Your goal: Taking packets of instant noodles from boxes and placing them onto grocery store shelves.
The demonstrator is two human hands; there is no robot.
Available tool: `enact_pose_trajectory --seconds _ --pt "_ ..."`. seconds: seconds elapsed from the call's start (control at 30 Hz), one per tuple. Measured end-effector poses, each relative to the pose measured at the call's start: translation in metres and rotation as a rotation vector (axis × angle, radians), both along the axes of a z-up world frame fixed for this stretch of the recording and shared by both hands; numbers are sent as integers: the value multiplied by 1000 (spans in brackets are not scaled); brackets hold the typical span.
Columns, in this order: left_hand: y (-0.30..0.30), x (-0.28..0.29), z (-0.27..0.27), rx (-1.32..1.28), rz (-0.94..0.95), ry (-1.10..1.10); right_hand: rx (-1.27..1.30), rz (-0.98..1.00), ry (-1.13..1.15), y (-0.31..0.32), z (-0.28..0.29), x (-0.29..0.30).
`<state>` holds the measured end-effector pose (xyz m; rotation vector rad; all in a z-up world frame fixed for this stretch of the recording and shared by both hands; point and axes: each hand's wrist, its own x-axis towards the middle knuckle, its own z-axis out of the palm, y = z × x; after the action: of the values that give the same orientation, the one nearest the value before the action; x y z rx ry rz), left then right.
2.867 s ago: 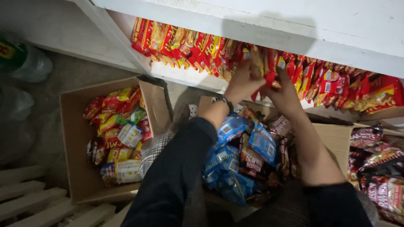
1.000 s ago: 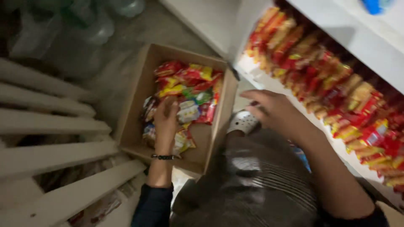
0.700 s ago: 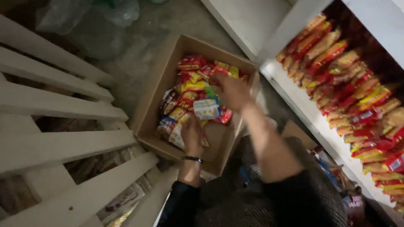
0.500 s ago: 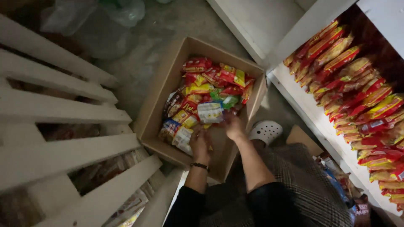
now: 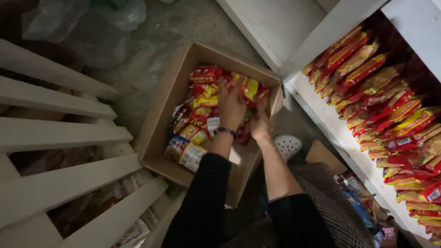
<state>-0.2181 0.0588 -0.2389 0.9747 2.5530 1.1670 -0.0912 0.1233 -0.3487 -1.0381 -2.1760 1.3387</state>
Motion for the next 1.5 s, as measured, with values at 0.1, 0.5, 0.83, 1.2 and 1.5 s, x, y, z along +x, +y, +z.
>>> enact_pose_trajectory --seconds 0.1,0.5,0.83,1.2,1.5 --pt "9 -10 -18 -218 -149 212 -80 30 195 -11 5 3" --pt "-9 1 -60 -87 -71 121 -5 -167 -362 -24 71 0" --pt "-69 -36 -205 343 301 -954 -26 -729 199 -4 65 25" --pt "40 -25 -211 302 337 -931 -715 -895 718 18 122 59" --pt "36 -22 -167 63 226 -693 -1067 -674 973 10 164 62"
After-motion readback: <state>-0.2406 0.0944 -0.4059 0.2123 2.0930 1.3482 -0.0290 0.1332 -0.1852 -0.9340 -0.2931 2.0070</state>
